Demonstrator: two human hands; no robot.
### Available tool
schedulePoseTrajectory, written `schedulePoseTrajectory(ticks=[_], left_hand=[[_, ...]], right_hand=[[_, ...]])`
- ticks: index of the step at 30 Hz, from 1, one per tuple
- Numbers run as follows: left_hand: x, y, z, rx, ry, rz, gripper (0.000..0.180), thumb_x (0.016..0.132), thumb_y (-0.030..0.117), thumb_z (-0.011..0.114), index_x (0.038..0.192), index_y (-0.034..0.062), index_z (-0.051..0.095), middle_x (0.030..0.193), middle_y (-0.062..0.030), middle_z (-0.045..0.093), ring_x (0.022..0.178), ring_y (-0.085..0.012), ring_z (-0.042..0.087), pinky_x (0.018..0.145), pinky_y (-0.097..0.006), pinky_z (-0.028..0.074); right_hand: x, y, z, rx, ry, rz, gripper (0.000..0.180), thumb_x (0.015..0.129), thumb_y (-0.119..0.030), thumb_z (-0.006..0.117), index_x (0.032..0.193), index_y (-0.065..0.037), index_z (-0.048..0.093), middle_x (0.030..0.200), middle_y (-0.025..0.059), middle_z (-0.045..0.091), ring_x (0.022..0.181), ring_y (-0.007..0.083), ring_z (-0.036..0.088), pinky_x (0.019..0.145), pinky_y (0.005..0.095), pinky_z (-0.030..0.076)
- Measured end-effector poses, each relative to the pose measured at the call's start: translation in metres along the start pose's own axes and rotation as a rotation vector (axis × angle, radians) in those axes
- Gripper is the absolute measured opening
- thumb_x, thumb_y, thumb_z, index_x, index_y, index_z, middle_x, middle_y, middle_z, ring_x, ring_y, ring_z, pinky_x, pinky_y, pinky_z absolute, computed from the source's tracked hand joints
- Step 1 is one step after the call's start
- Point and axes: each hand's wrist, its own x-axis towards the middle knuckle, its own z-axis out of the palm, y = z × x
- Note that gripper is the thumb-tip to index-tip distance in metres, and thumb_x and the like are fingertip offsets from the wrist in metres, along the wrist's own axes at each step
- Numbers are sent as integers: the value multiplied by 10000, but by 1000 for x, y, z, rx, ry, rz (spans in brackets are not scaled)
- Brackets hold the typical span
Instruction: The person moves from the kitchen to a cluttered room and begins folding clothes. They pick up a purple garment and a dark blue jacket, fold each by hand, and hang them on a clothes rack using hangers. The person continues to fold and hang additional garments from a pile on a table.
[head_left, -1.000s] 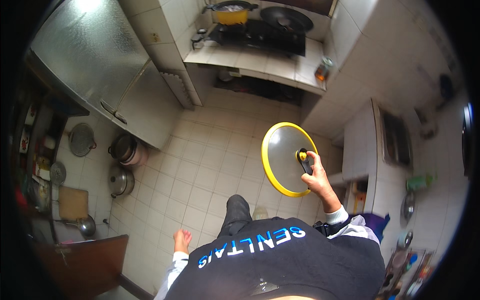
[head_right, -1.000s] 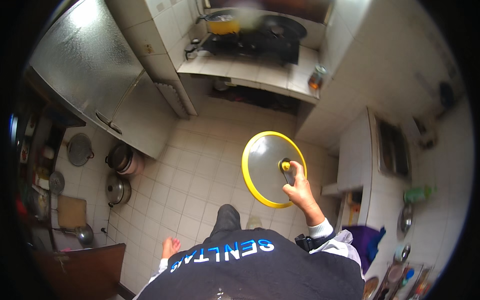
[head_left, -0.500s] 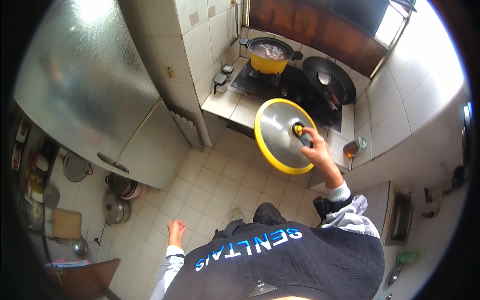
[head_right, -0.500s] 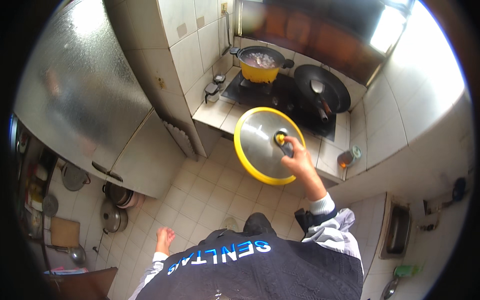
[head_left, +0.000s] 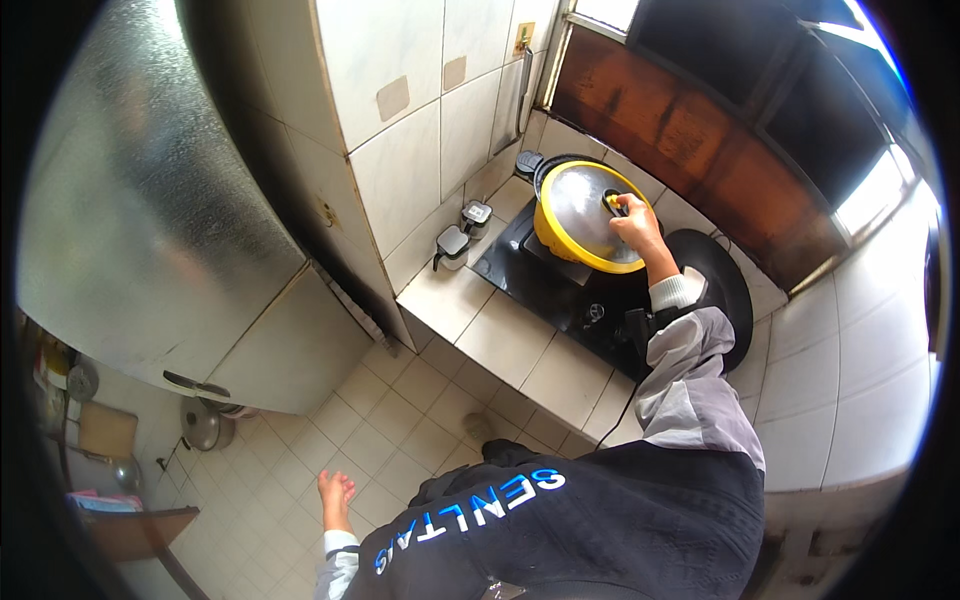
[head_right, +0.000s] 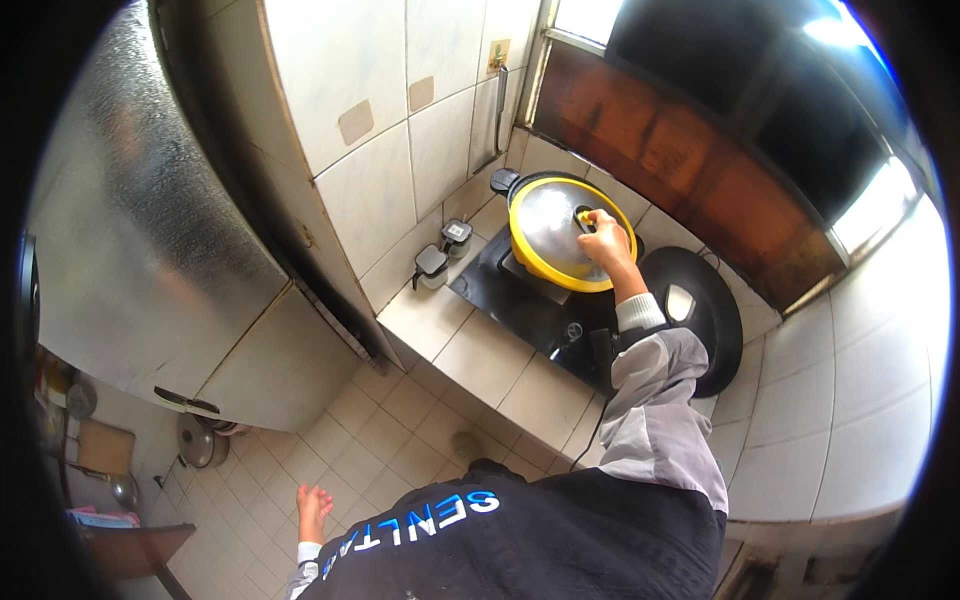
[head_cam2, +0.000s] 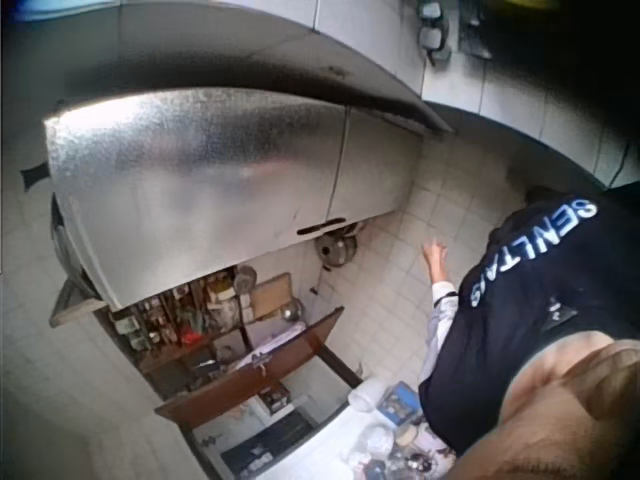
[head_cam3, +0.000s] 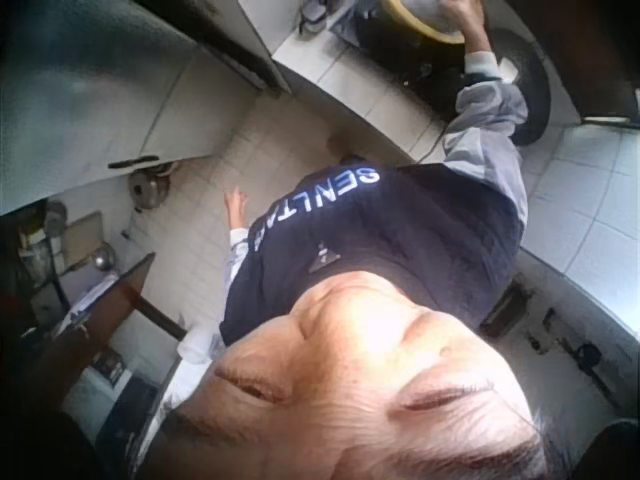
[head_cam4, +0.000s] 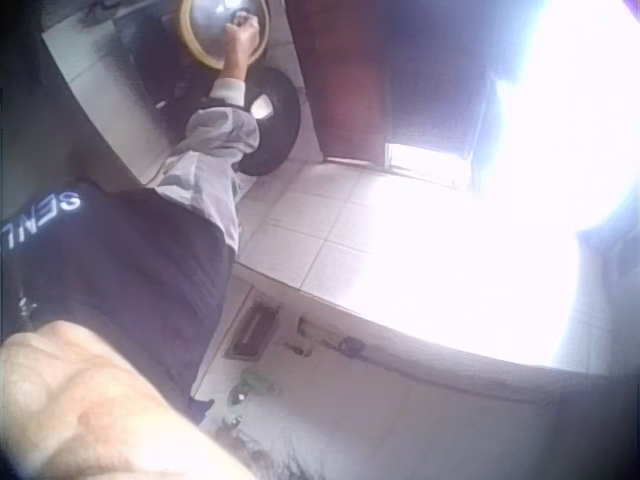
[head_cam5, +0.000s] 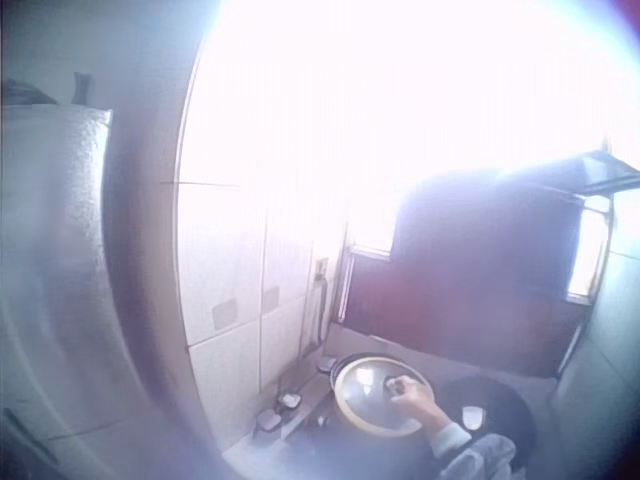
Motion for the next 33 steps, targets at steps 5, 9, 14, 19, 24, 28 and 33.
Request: schedulePoseTrajectory(ticks=[5, 9, 14, 19, 24, 28, 33], left_hand=[[-13, -24, 7, -45, 124, -112, 664, 879, 92, 491, 1447, 97, 146, 897, -104, 562, 633, -189, 572, 533, -342, 493], [-14, -26, 16, -24, 162, -130, 642, 885, 95, 482, 1440, 93, 159, 904, -108, 563, 646, -198, 574, 555, -357, 495], [-14, -13, 37, -5, 138, -99, 622, 889, 107, 486, 1430, 98, 179, 904, -106, 566, 644, -202, 573, 562, -365, 495], [-13, -5, 54, 49, 156, -98, 619, 883, 102, 481, 1427, 107, 185, 900, -100, 564, 640, -194, 571, 559, -355, 493], [-10, -14, 46, 34, 130, -105, 648, 872, 95, 481, 1437, 111, 164, 900, -97, 563, 640, -189, 573, 549, -349, 492], [-12, -29, 36, -11, 106, -95, 677, 869, 103, 503, 1445, 121, 148, 916, -107, 571, 653, -200, 583, 566, -360, 500], [-13, -50, 37, -109, 105, -109, 724, 863, 82, 537, 1457, 172, 133, 951, -125, 567, 769, -243, 586, 718, -437, 538]], right_hand=[[67, 13, 24, -42, -6, -5, 528, 689, -147, 629, 1208, -88, 555, 1144, 174, 619, 1098, 318, 571, 937, 356, 431], [89, 25, 38, -75, -8, -58, 529, 686, -153, 631, 1205, -86, 557, 1147, 177, 617, 1103, 317, 567, 943, 359, 430], [103, 33, 43, -91, -25, -95, 525, 683, -150, 629, 1198, -72, 560, 1144, 184, 616, 1103, 322, 567, 946, 364, 428], [108, 34, 46, -93, -15, -86, 512, 686, -149, 628, 1190, -80, 566, 1120, 192, 623, 1093, 327, 571, 941, 373, 432], [113, 40, 53, -79, -9, -92, 491, 696, -154, 620, 1181, -97, 568, 1117, 195, 623, 1093, 332, 570, 942, 379, 431], [115, 47, 58, -113, 15, -111, 506, 707, -177, 606, 1202, -94, 543, 1094, 210, 625, 1059, 353, 583, 916, 400, 446], [95, 32, 43, -235, 154, -240, 511, 718, -333, 610, 1141, -55, 539, 934, 231, 612, 878, 383, 592, 796, 457, 470]])
